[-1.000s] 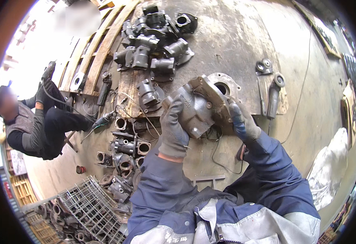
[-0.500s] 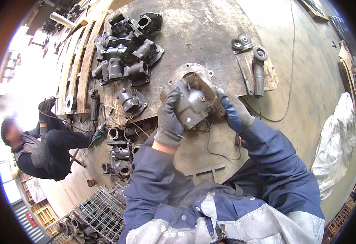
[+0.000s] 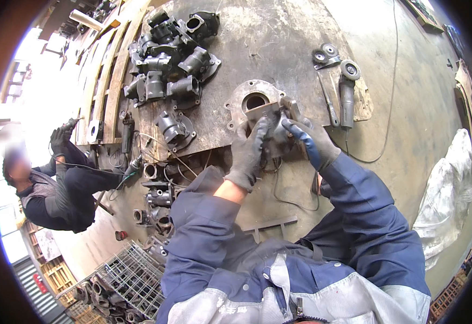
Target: The person sits on the floor and uses an angle grinder to smooth the edges of metal parts. They pick up a part, grind its edges, inspect it, and place it into a wire basket. The process is repeated with another part.
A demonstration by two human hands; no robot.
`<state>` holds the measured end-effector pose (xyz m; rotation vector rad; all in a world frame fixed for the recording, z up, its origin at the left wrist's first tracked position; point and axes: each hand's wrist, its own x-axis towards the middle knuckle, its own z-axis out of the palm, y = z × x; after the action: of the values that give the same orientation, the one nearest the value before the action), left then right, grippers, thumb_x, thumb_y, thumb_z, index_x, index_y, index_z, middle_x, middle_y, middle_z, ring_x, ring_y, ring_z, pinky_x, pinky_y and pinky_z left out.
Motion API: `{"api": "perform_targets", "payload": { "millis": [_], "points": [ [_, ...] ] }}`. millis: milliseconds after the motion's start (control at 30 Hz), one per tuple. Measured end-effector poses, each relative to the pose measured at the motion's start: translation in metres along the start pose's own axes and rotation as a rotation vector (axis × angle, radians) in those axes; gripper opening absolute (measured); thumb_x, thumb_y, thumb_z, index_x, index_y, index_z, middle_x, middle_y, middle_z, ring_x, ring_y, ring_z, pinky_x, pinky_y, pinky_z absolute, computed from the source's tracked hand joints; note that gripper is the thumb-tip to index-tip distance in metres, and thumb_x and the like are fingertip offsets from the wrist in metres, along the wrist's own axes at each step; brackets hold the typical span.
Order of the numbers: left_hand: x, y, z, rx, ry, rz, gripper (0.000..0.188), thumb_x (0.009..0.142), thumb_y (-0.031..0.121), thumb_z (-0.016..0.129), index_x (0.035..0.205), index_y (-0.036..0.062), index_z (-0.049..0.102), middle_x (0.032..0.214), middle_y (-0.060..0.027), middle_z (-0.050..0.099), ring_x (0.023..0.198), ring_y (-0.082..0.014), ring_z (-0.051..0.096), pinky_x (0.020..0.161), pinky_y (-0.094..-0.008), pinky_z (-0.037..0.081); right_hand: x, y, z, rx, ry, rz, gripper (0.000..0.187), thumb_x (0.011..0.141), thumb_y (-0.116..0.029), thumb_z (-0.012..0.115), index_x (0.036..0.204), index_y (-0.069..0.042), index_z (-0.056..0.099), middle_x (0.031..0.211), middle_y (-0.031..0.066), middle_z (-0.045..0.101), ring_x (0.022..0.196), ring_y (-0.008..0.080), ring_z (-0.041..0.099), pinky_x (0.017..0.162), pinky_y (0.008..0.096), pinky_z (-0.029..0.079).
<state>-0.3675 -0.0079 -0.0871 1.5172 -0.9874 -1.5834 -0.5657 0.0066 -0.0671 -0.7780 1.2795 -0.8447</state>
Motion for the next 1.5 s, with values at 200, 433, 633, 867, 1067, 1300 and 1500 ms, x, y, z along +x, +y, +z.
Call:
{"api": "perform_targets", "payload": {
  "millis": [200,433,633,867,1067,1300,1500],
  "points": [
    [0.006,-0.026,0.002,0.233,0.0,0.267,0.059,0.106,0.046,0.071,0.135,-0.0041,0.063,0.114,-0.0179,0.073,0.092,-0.0255,0.071,0.081,-0.0392,0.058,0.026,-0.014,0.015,-0.049,0.214,0.027,0.033,0.105,-0.032,0.075,0.113,-0.001,0.074,0.097,0.0045,0.075,0.084,0.0103,0.069,0.072,0.0294,0.056],
    [0.054,-0.041,-0.016,0.765,0.115,0.545,0.037,0.113,0.037,0.059,0.126,0.0043,0.071,0.107,-0.0173,0.075,0.091,-0.03,0.074,0.081,-0.0441,0.058,0.051,0.014,0.051,-0.673,0.14,-0.096,0.052,0.1,-0.041,0.063,0.12,0.007,0.069,0.111,0.0346,0.073,0.111,0.0482,0.071,0.098,0.0525,0.053],
    [0.042,-0.023,-0.024,0.434,0.056,0.102,0.042,0.106,0.041,0.07,0.117,0.0007,0.072,0.095,-0.0174,0.078,0.084,-0.0291,0.076,0.077,-0.0404,0.059,0.05,0.029,0.041,-0.703,-0.05,-0.168,0.043,0.093,-0.036,0.073,0.106,0.002,0.057,0.092,0.0258,0.066,0.086,0.0365,0.065,0.079,0.0474,0.051],
    [0.043,-0.032,-0.02,0.856,0.028,0.308,0.047,0.11,0.042,0.057,0.138,0.005,0.066,0.132,-0.0314,0.064,0.114,-0.046,0.068,0.098,-0.0551,0.053,0.055,0.063,-0.022,-0.632,0.506,-0.321,0.069,0.099,-0.05,0.074,0.14,0.004,0.064,0.128,0.0263,0.072,0.119,0.0357,0.071,0.104,0.0422,0.055],
    [0.04,-0.002,-0.009,0.966,0.018,0.146,0.07,0.1,0.051,0.068,0.144,-0.0034,0.061,0.142,-0.0294,0.064,0.137,-0.0417,0.059,0.116,-0.0519,0.046,0.068,0.094,-0.026,-0.582,0.187,0.018,0.064,0.098,-0.048,0.078,0.137,0.001,0.066,0.117,0.018,0.077,0.102,0.0233,0.075,0.088,0.0359,0.058],
    [0.054,0.013,-0.026,0.654,0.105,0.019,0.049,0.09,0.038,0.081,0.12,-0.0007,0.076,0.111,-0.0271,0.078,0.109,-0.043,0.075,0.099,-0.0481,0.058,0.067,0.082,-0.021,-0.777,0.284,-0.048,0.067,0.09,-0.052,0.083,0.126,0.002,0.068,0.102,0.0183,0.078,0.088,0.0267,0.076,0.079,0.039,0.058],
    [0.089,-0.027,-0.055,-0.054,0.011,-0.123,0.029,0.095,0.015,0.082,0.118,-0.0008,0.078,0.102,-0.0147,0.08,0.084,-0.0233,0.078,0.071,-0.0395,0.063,0.079,0.07,-0.031,-0.455,0.189,-0.08,0.05,0.1,-0.046,0.076,0.11,0.002,0.074,0.086,0.0119,0.075,0.073,0.0221,0.071,0.067,0.038,0.056]
  ]
}}
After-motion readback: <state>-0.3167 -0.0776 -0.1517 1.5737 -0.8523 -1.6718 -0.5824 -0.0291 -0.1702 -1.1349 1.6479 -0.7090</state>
